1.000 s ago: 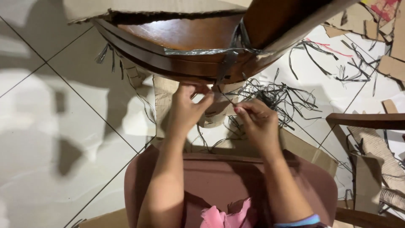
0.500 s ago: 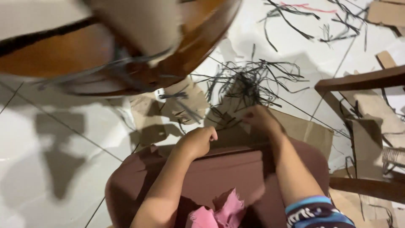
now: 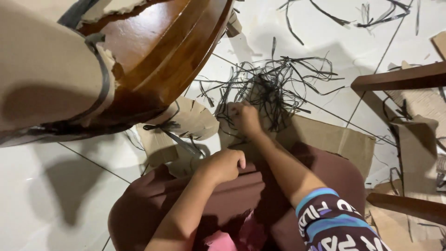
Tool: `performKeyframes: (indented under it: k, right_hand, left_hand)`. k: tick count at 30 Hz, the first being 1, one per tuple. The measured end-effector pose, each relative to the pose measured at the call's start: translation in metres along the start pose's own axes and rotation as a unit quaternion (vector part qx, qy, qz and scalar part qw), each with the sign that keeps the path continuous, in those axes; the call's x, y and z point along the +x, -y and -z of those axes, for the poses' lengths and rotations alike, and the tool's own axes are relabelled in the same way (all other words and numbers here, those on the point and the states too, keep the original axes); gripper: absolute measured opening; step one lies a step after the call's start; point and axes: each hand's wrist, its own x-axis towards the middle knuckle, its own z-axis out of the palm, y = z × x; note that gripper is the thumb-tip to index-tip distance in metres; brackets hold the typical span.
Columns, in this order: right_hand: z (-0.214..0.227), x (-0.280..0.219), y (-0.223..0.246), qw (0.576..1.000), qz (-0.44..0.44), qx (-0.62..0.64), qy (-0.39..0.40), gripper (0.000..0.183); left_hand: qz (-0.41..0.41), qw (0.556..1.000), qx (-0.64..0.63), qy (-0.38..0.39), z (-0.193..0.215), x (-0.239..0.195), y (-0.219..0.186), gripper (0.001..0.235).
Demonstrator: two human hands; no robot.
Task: Wrapping the legs of a wooden chair with cardboard and securing it with twisted wire ties for protection.
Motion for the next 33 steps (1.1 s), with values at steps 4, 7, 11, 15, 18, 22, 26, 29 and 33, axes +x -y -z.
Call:
performKeyframes:
  k: [4, 7, 11, 15, 18, 22, 26, 29, 33]
  right_hand:
    - [-0.017, -0.009, 0.013, 0.99, 0.016, -0.082, 0.118, 0.067]
    - [-0.075, -0.012, -0.041, 0.985, 0.066, -0.151, 0.056, 0.02]
    - [-0.013, -0.006, -0.03, 0.997, 0.055, -0.06, 0.016, 0.008]
    - [0.118, -0.017, 0.067, 0.998, -0.042, 0.02, 0.042, 0.009]
    - [0.166, -0.058, 0.121, 0.99, 0.126, -0.012, -0.057, 0.024]
    - [0.163, -0.093, 0.138, 0.977, 0.177, -0.055, -0.108, 0.014]
    - [0.185, -0.097, 0.147, 0.99, 0.099, 0.09, -0.055, 0.01]
    - [0.216, -0.088, 0.153, 0.969, -0.025, 0.246, -0.029, 0.009]
    - [0.246, -0.075, 0.183, 0.923, -0.114, 0.367, -0.033, 0.012]
  left_hand:
    - [0.012, 1.0, 0.002, -0.011, -0.009, 0.014, 0.017, 0.041]
    - [0.013, 1.0, 0.013, -0.02, -0.012, 0.021, 0.031, 0.039]
    - [-0.014, 0.991, -0.009, -0.132, -0.02, 0.045, 0.055, 0.037]
    - [-0.067, 0.933, -0.2, -0.291, -0.021, 0.062, 0.054, 0.05]
    - [-0.091, 0.879, -0.352, -0.31, -0.024, 0.062, 0.046, 0.065]
    - [-0.184, 0.784, -0.466, -0.366, -0.034, 0.055, 0.027, 0.037]
    - [-0.258, 0.759, -0.475, -0.364, -0.039, 0.072, 0.044, 0.021]
    - [-0.272, 0.76, -0.462, -0.368, -0.037, 0.063, 0.042, 0.02]
    - [-0.269, 0.771, -0.434, -0.382, -0.041, 0.065, 0.029, 0.025]
